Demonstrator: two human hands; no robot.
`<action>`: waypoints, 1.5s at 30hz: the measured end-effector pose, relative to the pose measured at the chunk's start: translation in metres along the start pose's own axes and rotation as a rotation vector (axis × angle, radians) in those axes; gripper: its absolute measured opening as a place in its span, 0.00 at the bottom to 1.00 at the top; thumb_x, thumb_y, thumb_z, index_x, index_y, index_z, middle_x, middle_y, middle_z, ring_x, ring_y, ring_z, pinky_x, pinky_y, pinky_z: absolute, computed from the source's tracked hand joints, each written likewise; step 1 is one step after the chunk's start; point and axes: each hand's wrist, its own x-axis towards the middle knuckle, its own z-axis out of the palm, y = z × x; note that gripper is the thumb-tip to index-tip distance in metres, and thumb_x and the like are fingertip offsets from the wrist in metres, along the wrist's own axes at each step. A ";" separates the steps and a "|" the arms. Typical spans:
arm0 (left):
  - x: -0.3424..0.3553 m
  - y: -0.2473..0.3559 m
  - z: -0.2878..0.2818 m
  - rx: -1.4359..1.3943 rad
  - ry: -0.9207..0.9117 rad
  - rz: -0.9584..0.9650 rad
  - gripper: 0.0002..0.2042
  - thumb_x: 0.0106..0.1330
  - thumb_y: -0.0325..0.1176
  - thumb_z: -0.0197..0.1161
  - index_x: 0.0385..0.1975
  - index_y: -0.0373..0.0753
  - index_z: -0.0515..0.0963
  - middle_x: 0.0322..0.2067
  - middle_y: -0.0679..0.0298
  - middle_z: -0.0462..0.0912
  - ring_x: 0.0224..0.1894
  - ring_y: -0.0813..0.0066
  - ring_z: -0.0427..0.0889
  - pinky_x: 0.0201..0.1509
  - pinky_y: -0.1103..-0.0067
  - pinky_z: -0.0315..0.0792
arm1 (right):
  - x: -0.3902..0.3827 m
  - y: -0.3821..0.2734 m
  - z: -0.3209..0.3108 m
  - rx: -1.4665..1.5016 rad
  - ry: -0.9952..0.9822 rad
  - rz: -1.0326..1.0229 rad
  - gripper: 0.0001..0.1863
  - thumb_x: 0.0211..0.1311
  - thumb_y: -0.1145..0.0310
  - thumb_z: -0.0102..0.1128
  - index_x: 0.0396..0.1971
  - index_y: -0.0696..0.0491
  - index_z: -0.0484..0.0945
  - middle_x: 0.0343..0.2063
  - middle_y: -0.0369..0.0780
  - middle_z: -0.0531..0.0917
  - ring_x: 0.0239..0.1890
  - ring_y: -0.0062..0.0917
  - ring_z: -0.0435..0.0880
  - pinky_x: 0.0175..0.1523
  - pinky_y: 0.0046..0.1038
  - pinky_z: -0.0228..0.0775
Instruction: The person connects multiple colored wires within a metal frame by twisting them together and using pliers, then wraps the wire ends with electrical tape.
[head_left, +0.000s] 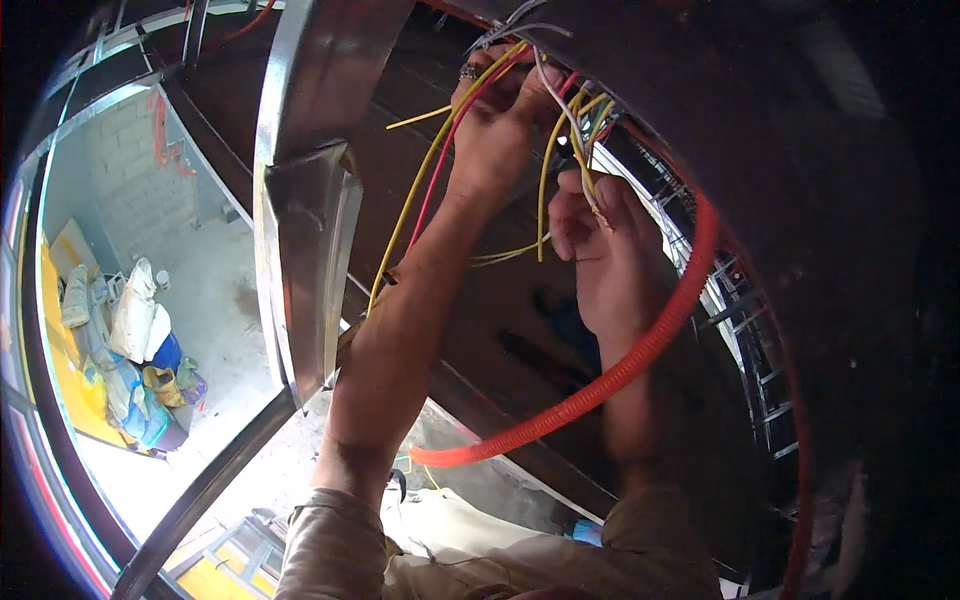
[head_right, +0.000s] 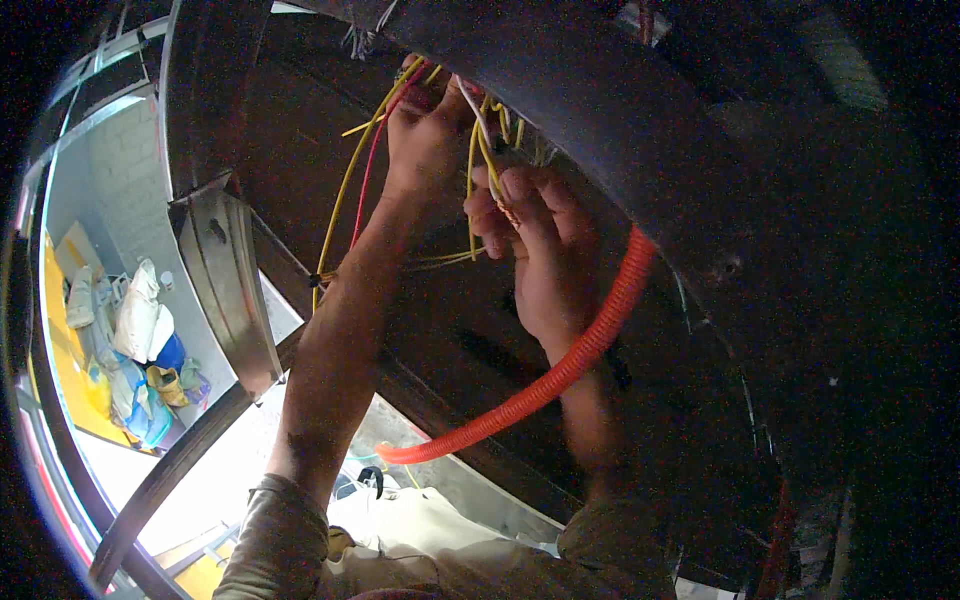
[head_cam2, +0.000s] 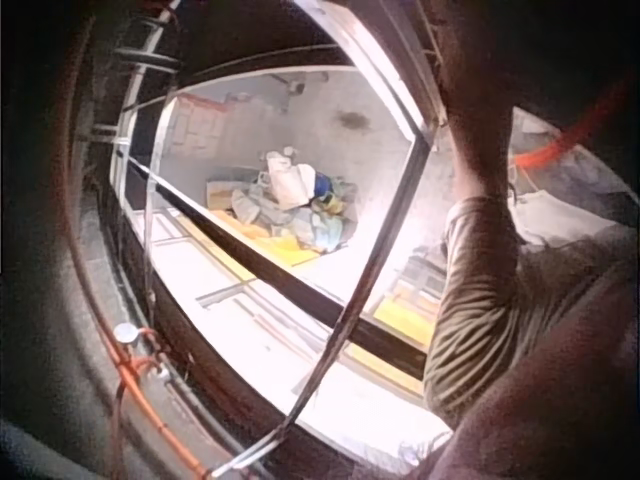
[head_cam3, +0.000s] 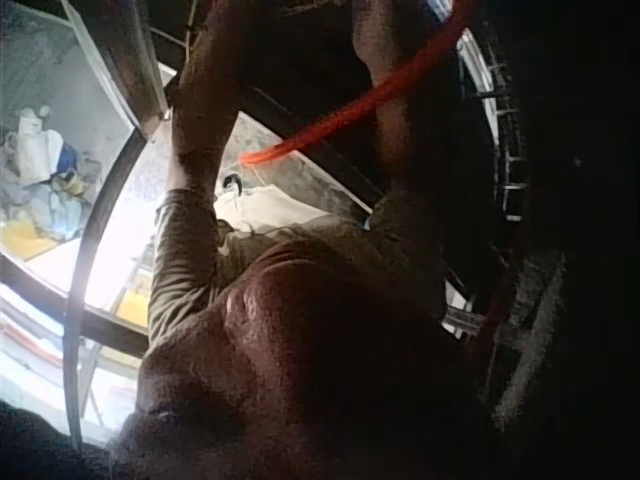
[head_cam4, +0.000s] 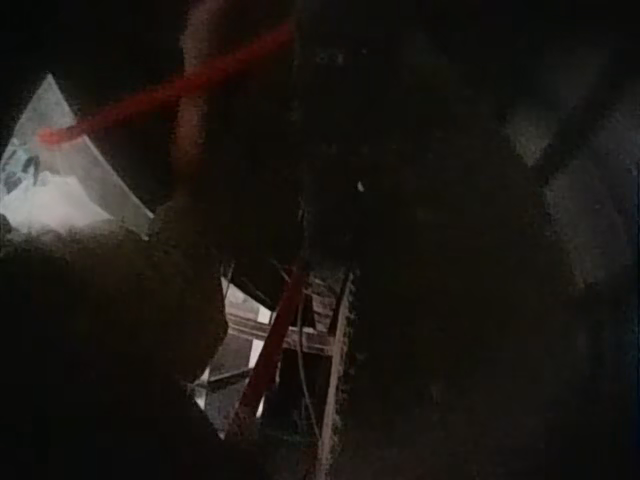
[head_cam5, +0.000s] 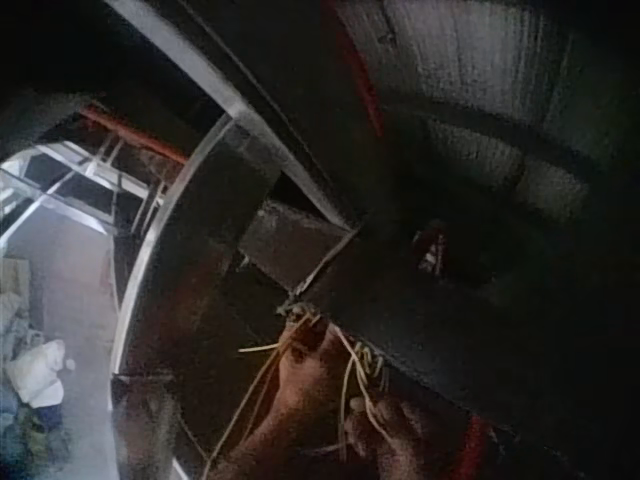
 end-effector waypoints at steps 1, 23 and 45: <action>-0.002 0.001 0.004 0.000 0.001 -0.004 0.13 0.66 0.29 0.65 0.45 0.37 0.69 0.36 0.64 0.82 0.33 0.81 0.80 0.34 0.82 0.75 | 0.001 0.000 0.000 0.000 0.003 0.003 0.19 0.70 0.55 0.55 0.44 0.58 0.80 0.30 0.38 0.84 0.28 0.16 0.77 0.31 0.19 0.66; -0.049 0.025 -0.013 0.411 -0.016 0.136 0.15 0.70 0.32 0.60 0.53 0.36 0.73 0.48 0.62 0.80 0.53 0.73 0.77 0.59 0.75 0.69 | 0.008 -0.002 0.007 0.267 -0.073 0.105 0.16 0.68 0.59 0.56 0.41 0.58 0.79 0.23 0.36 0.79 0.20 0.17 0.74 0.20 0.18 0.61; -0.026 0.008 -0.023 0.524 -0.172 0.424 0.06 0.64 0.29 0.66 0.34 0.38 0.75 0.31 0.64 0.79 0.35 0.69 0.77 0.43 0.76 0.71 | 0.032 -0.019 0.005 0.629 -0.275 0.144 0.16 0.71 0.58 0.48 0.35 0.58 0.69 0.22 0.34 0.67 0.24 0.18 0.67 0.21 0.17 0.63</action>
